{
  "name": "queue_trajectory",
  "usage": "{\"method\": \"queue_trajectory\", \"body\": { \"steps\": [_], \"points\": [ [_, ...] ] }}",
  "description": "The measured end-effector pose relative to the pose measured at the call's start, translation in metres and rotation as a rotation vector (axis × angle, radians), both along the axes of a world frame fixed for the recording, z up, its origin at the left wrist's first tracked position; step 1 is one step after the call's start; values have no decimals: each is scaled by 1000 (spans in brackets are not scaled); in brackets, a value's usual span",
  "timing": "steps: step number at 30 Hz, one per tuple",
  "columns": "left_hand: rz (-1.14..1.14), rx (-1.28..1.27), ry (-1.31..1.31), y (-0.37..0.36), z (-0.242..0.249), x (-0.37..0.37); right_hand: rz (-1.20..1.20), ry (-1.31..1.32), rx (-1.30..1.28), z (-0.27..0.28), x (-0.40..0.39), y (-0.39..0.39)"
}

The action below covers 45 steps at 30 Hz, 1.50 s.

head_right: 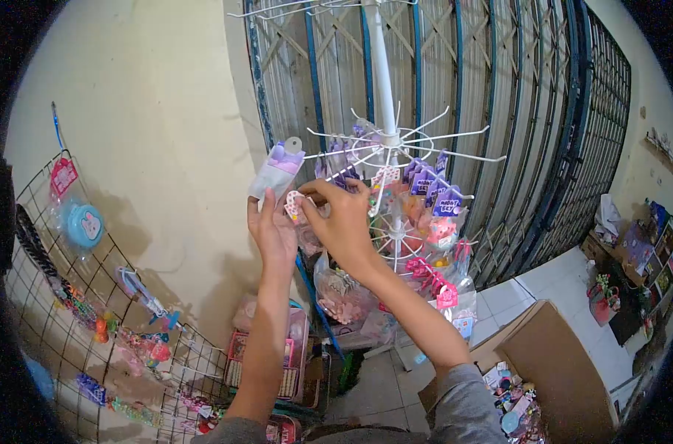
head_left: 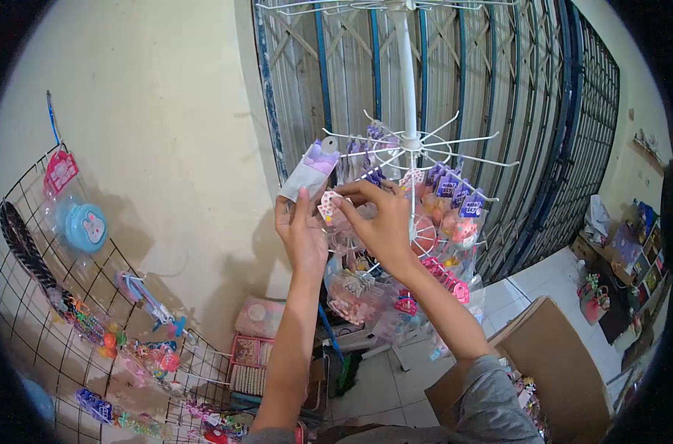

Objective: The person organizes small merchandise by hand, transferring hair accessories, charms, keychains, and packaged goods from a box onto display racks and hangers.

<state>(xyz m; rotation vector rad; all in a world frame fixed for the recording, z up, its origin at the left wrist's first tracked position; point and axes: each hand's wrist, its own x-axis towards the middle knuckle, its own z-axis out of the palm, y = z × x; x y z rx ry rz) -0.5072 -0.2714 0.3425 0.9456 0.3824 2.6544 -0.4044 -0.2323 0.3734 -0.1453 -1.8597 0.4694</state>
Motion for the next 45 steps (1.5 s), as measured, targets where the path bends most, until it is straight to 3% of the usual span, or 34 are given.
{"method": "queue_trajectory", "body": {
  "steps": [12,14,19,34,43,45],
  "points": [
    [-163,-33,3,2,-4,-3,-126,3,-65,-11,10,4],
    [-125,-56,49,-2,2,5,4,78,-208,-13,14,4],
    [-51,-52,81,4,3,6,9,137,-256,-17,24,11],
    [61,-37,-84,-9,-2,5,-121,127,-38,-16,9,-2],
    [78,-54,-91,-15,-14,2,-63,177,-180,-18,6,1],
    [85,-60,-88,-15,-16,3,-141,162,-85,-20,7,2]
  ]
}}
